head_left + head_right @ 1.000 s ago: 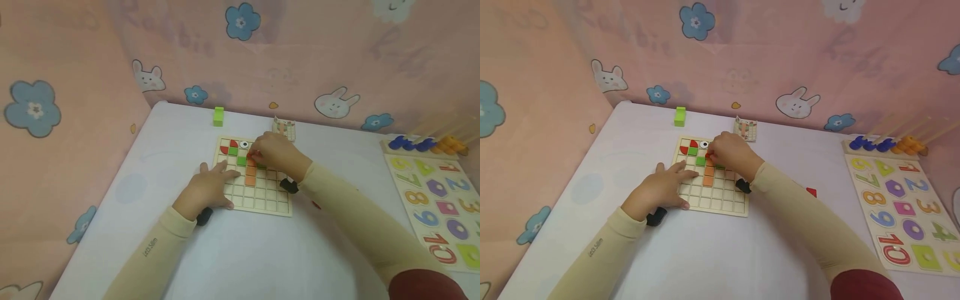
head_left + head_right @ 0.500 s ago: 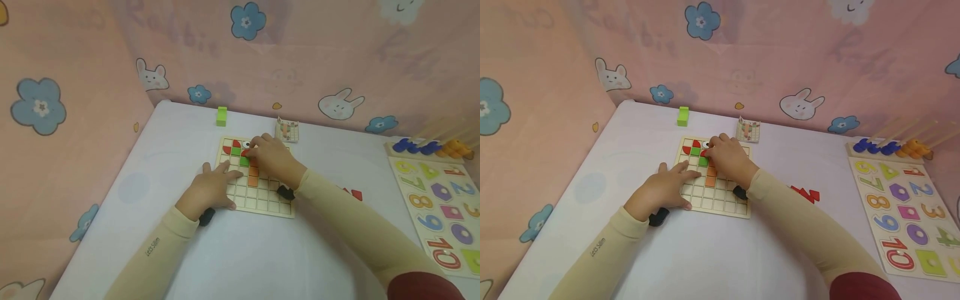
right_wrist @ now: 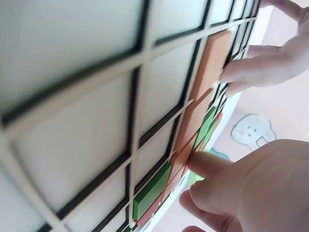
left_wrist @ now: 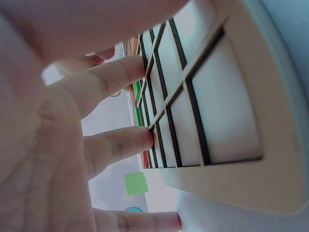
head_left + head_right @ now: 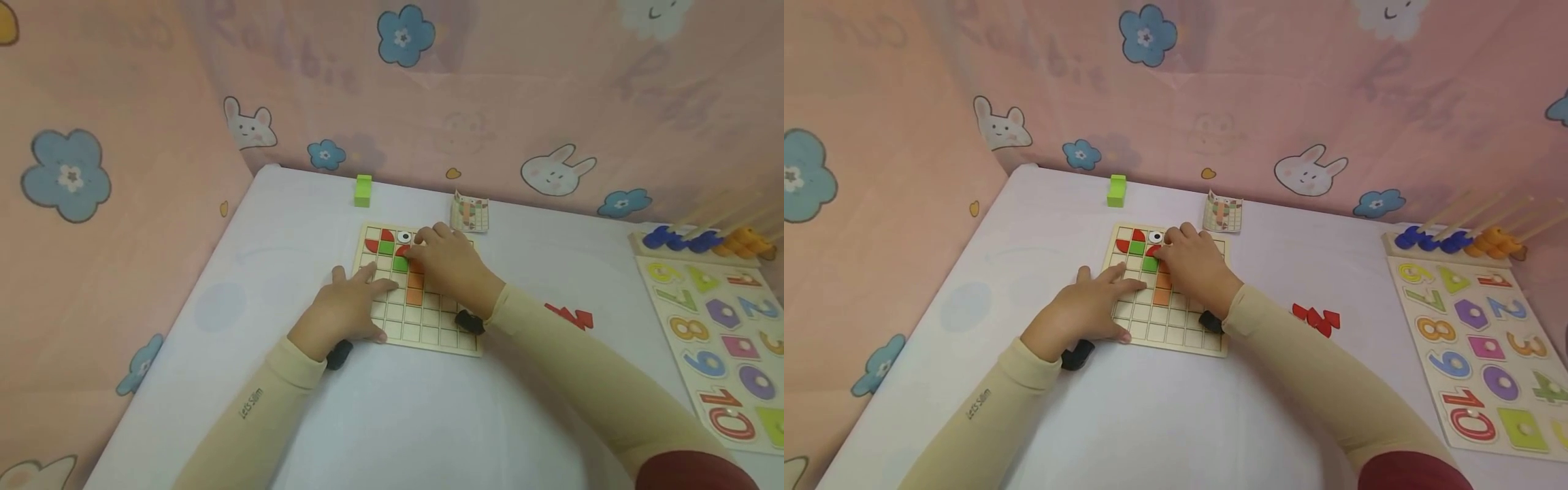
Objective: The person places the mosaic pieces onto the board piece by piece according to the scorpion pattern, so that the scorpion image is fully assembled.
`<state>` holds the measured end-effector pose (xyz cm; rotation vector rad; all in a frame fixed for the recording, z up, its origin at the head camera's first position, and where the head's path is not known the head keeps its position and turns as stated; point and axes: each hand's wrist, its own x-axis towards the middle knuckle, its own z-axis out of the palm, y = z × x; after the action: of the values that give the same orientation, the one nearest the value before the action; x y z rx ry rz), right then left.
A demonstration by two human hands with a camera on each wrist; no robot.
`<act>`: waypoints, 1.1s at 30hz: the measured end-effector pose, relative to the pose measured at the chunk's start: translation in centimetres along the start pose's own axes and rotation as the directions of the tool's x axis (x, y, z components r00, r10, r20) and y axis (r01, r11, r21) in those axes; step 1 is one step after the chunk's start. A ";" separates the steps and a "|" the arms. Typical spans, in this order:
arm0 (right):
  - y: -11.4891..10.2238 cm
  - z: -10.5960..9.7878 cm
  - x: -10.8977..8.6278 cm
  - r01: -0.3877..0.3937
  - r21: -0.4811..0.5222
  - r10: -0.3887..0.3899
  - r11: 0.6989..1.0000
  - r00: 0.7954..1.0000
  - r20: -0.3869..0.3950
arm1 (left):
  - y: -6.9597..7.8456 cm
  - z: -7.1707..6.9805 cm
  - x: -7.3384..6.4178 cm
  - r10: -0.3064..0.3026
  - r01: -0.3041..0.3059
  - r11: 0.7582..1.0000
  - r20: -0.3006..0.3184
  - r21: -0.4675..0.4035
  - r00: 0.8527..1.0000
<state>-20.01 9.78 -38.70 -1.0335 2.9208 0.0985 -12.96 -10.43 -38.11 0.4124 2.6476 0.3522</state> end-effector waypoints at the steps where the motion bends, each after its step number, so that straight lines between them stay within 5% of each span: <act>1: 0.0 0.0 0.0 -0.004 0.011 0.004 1.000 1.000 0.002 | 0.0 0.0 0.0 0.001 -0.001 1.000 -0.001 0.001 1.000; 9: 1.9 -0.8 -0.8 -0.084 0.251 0.097 0.964 0.994 -0.042 | 0.1 0.2 0.1 -0.005 0.005 1.000 0.000 0.006 1.000; 16: 6.3 -3.2 -6.4 -0.206 0.382 0.264 0.901 0.959 -0.104 | 0.3 0.0 -0.1 -0.023 0.023 0.999 -0.001 -0.023 1.000; 24: 7.7 -1.9 -14.1 -0.379 0.368 0.365 0.849 0.924 0.111 | 0.3 -0.1 -0.2 -0.033 0.034 0.999 0.012 -0.035 0.999; 33: 5.6 0.6 -18.8 -0.258 0.323 0.240 0.911 0.966 0.096 | 0.3 0.2 0.0 -0.024 0.024 0.999 0.005 -0.036 1.000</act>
<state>-8.86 25.95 -37.88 -0.5951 2.8639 -0.3438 -12.82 -10.07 -38.14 0.3695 2.6350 0.3899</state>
